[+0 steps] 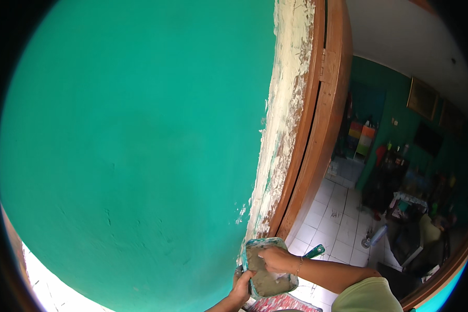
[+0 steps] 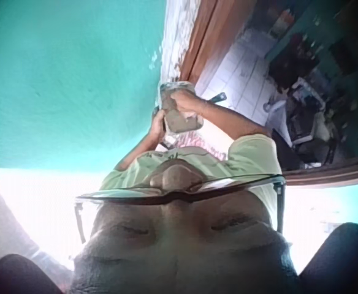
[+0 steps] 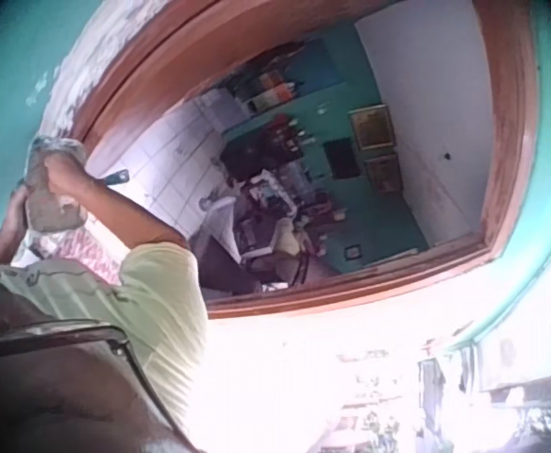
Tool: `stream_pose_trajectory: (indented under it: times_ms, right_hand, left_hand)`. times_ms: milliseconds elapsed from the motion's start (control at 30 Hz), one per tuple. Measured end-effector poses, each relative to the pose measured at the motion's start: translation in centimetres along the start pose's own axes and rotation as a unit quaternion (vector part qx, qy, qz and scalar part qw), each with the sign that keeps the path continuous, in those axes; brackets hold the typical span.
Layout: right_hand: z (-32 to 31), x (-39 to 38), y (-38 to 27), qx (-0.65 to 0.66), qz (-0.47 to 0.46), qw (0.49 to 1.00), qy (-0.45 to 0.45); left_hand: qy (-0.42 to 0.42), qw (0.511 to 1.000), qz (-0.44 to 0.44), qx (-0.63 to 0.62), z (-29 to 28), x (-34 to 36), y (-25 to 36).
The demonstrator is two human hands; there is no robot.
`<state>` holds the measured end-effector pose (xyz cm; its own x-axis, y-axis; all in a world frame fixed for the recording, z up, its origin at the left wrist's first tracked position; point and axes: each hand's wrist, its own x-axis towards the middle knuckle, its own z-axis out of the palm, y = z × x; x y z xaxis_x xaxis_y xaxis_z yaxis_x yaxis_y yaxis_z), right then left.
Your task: The person mixes a white substance in a small container using a tool and applies it by hand to fill in a damaged area on a green wall.
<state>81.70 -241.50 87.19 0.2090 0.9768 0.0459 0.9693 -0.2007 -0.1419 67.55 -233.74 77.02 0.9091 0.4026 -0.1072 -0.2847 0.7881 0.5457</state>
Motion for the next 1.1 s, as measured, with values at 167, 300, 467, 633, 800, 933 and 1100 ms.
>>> stream_pose_trajectory:
  times_ms: [167, 300, 467, 633, 800, 933, 1100]
  right_hand:
    - [-2.3, -0.9, -1.5, -0.015, 0.072, 0.987, -0.142]
    - [-2.9, -1.5, -1.8, -0.023, 0.058, 0.997, -0.049]
    - [-2.0, -1.6, -1.2, 0.010, 0.073, 0.996, -0.057]
    - [-3.5, -1.8, -3.1, -0.052, 0.003, 0.996, -0.076]
    - [-3.7, -1.8, -2.9, -0.055, 0.029, 0.989, -0.131]
    - [-3.1, -1.4, -1.6, -0.022, 0.060, 0.992, -0.107]
    - [-2.3, -1.6, -2.2, -0.040, 0.054, 0.987, -0.143]
  left_hand:
    - [0.003, 1.000, -0.023, -0.016, -0.5, 0.5, -0.1]
    - [0.007, 0.998, -0.038, 0.050, 0.6, -0.1, 0.6]
    - [0.001, 0.999, -0.042, 0.034, 0.2, 0.3, 0.1]
    - [0.000, 0.999, -0.029, 0.034, -0.2, 0.5, 0.1]
    - [0.023, 0.999, -0.027, 0.036, 0.5, 0.1, 0.8]
    - [0.010, 0.999, -0.024, 0.029, 0.3, 0.6, 0.7]
    - [0.014, 0.998, -0.032, 0.046, -0.1, 1.0, 0.7]
